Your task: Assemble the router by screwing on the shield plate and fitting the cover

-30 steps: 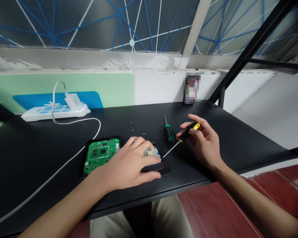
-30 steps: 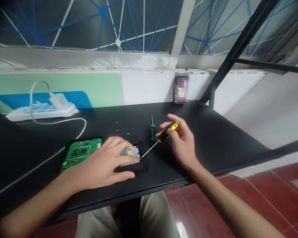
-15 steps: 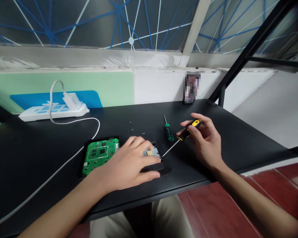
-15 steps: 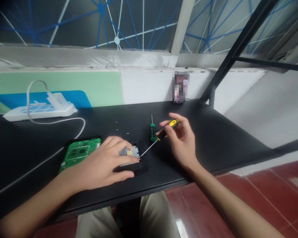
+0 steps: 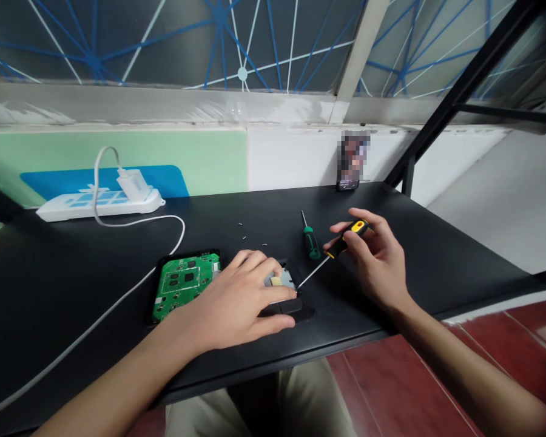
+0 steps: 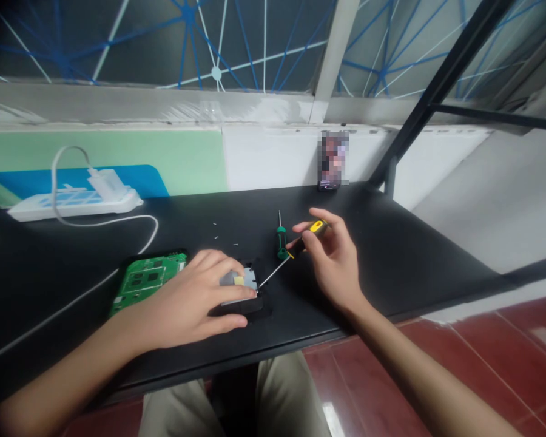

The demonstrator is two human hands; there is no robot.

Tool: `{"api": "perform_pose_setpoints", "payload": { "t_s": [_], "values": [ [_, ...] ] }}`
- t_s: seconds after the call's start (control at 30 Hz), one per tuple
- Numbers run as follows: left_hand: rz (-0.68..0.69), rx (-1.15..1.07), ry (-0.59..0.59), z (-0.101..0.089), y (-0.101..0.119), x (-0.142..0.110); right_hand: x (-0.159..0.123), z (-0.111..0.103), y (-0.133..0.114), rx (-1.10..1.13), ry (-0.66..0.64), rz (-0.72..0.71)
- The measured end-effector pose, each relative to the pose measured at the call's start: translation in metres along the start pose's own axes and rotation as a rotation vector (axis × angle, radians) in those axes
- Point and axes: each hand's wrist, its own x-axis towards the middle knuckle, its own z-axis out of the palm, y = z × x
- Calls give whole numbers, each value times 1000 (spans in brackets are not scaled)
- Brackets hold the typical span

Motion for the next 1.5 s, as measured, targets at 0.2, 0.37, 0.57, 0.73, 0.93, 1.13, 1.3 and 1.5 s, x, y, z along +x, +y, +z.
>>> {"api": "perform_pose_setpoints", "payload": {
  "t_s": [0.2,0.37,0.57,0.73,0.93,1.13,1.3,1.5],
  "values": [
    [2,-3,-3,-1,0,0,-1,-2,2,42,-24,8],
    [9,-3,8,-1,0,-1,-1,-1,0,65,-32,-13],
    [3,-8,5,-1,-1,-1,-2,1,-2,49,-30,-59],
    [-12,-31,-2,-1,0,-1,-5,1,-3,27,-29,-117],
    [-11,-38,-10,0,-1,0,-7,2,-6,-14,-20,-137],
    [2,-35,-3,1,-1,-1,-2,9,-16,-33,-100,-223],
    [-15,-45,-8,-1,0,0,12,18,-24,-11,-306,-352],
    [-84,-102,12,-8,-5,-2,24,33,-37,-20,-532,-433]
  ]
}}
